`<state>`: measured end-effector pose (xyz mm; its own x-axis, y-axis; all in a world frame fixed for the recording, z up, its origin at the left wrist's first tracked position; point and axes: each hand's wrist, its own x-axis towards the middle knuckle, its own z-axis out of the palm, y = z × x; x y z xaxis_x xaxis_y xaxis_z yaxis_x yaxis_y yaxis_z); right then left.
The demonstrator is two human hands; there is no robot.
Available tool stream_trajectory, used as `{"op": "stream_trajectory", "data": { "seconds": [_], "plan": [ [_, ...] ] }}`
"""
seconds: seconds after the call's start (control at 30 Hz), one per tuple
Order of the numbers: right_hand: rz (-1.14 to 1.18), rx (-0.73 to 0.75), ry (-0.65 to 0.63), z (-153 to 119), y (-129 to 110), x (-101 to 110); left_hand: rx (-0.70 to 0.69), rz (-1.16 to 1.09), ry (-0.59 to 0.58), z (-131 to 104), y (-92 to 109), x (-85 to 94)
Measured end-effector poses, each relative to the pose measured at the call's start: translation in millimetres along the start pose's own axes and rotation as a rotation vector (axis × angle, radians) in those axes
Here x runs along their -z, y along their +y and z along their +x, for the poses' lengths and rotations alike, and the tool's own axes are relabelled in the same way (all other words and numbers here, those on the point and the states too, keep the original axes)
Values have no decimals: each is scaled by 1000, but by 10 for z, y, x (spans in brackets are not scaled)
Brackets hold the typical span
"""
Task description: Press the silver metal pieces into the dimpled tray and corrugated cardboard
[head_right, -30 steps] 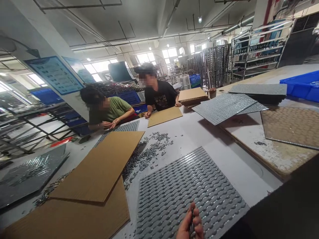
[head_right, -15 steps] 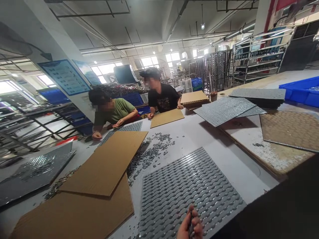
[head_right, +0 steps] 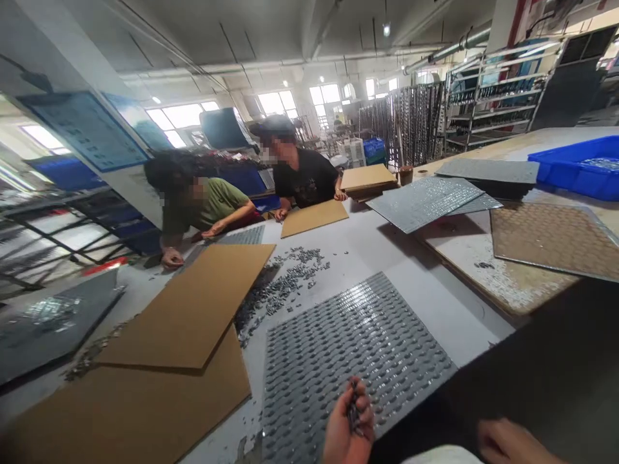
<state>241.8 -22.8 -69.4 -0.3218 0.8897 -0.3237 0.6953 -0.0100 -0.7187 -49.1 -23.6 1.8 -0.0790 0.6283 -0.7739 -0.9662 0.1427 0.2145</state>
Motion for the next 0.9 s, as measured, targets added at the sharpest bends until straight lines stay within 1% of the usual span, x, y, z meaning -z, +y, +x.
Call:
{"op": "stream_trajectory", "data": {
  "seconds": [0.03, 0.1, 0.17, 0.2, 0.27, 0.33, 0.37, 0.47, 0.53, 0.7, 0.77, 0.83, 0.9],
  "plan": [
    [-7, 68, -78, 48, -117, 149, -37, 28, -14, -33, 13, -40],
    [64, 200, -216, 192, -441, 414, -103, 88, -56, -58, 29, -119],
    [163, 312, -324, 408, -814, 582, -145, 149, -110, -34, 29, -189],
    [210, 362, -305, 533, -993, 621, -151, 176, -102, -12, 24, -221],
    [282, 443, -201, 790, -1301, 614, -141, 219, -79, 36, 13, -279],
    [295, 499, -107, 1026, -1521, 525, -110, 243, -57, 84, 7, -332],
    [286, 534, -97, 1129, -1598, 466, -92, 248, -57, 108, 8, -357],
    [269, 640, -161, 1369, -1725, 303, -42, 244, -88, 185, 24, -427],
    [290, 661, -209, 1469, -1754, 233, -27, 234, -112, 234, 41, -467],
    [356, 576, -272, 1618, -1774, 169, -5, 225, -115, 324, 84, -565],
    [416, 531, -282, 1723, -1781, 171, -11, 221, -89, 347, 112, -610],
    [504, 464, -259, 1900, -1782, 191, -14, 215, -49, 370, 152, -645],
    [519, 411, -204, 2140, -1774, 228, 2, 209, -39, 396, 198, -655]
  ]
}}
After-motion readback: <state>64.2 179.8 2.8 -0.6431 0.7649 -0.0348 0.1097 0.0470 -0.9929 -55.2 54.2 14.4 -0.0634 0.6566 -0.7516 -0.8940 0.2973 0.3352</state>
